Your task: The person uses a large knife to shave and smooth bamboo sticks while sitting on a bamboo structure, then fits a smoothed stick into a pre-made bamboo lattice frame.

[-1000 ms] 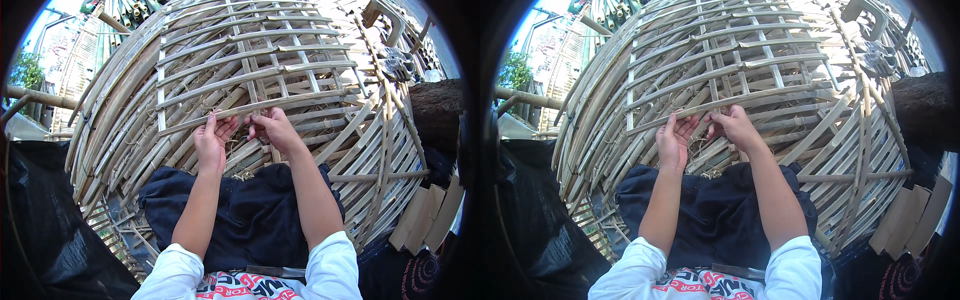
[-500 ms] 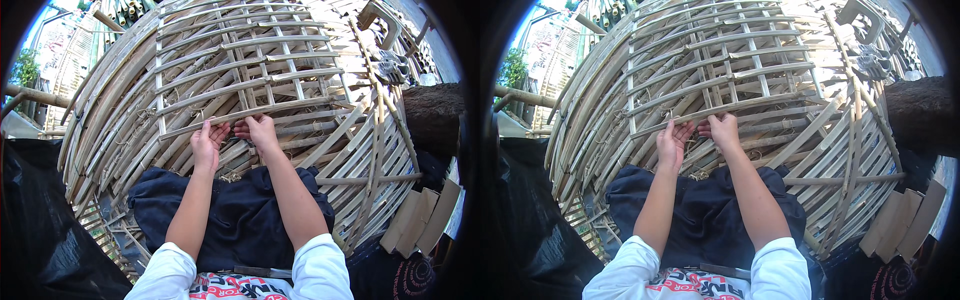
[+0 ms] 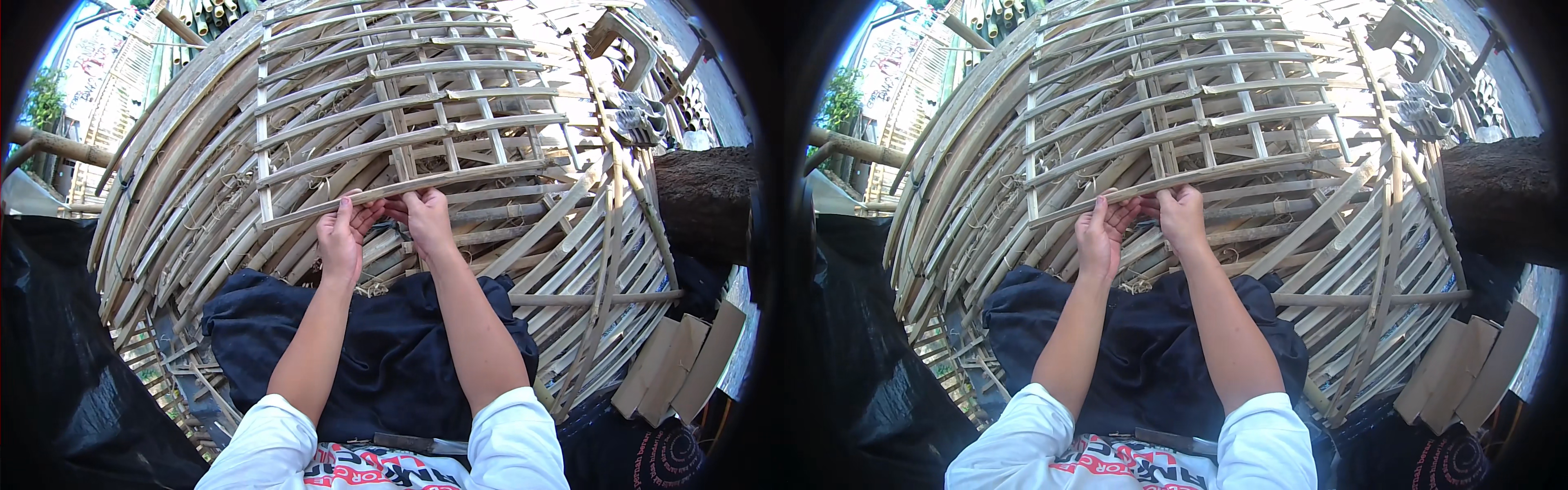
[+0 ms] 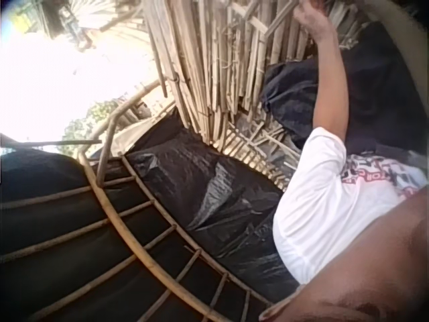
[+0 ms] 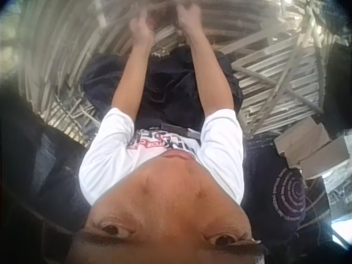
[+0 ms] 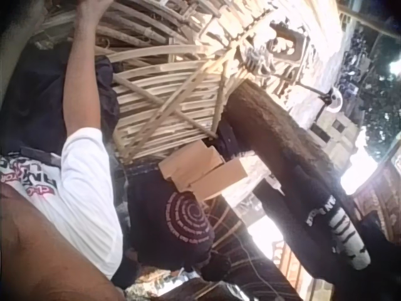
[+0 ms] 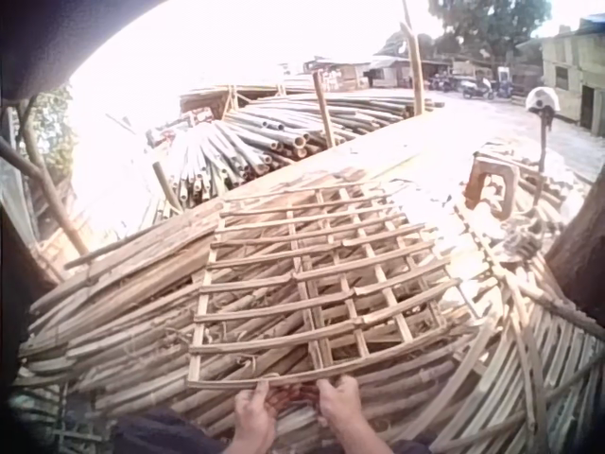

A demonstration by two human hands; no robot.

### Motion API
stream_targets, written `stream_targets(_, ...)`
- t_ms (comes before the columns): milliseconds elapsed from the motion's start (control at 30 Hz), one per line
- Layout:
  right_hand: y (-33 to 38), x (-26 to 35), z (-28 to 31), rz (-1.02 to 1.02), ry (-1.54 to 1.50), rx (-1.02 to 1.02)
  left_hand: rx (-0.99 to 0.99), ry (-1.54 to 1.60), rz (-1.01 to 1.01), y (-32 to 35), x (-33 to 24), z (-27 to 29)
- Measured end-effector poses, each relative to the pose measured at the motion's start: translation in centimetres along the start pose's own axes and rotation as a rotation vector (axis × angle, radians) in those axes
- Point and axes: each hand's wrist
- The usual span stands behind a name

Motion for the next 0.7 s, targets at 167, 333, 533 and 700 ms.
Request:
stream_targets(167, 1.1, 1.0, -1.0, 0.0, -0.091, -0.029, 0.003, -0.011, -0.035, 1.1, -1.1, -1.3)
stream_targets(333, 0.3, 1.1, -0.7, -0.015, -0.041, 0.015, -0.011, -0.011, -0.009, 0.7, -0.9, -0.7)
stream_targets(533, -0.5, -0.2, 0.2, -0.027, 0.061, -0.001, -0.019, -0.008, 0.035, -0.2, 0.2, 0.6)
stream_targets(700, -0.5, -0.3, 0.3, -0.014, 0.041, -0.05, -0.018, -0.006, 0.046, -0.4, 0.8, 0.8)
Point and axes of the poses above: each hand's wrist, its own y-axis away from the middle knuckle, its own z-axis out of the back of the hand, x = y × z, and after that the axes turned 3 degrees about -x, right-handed
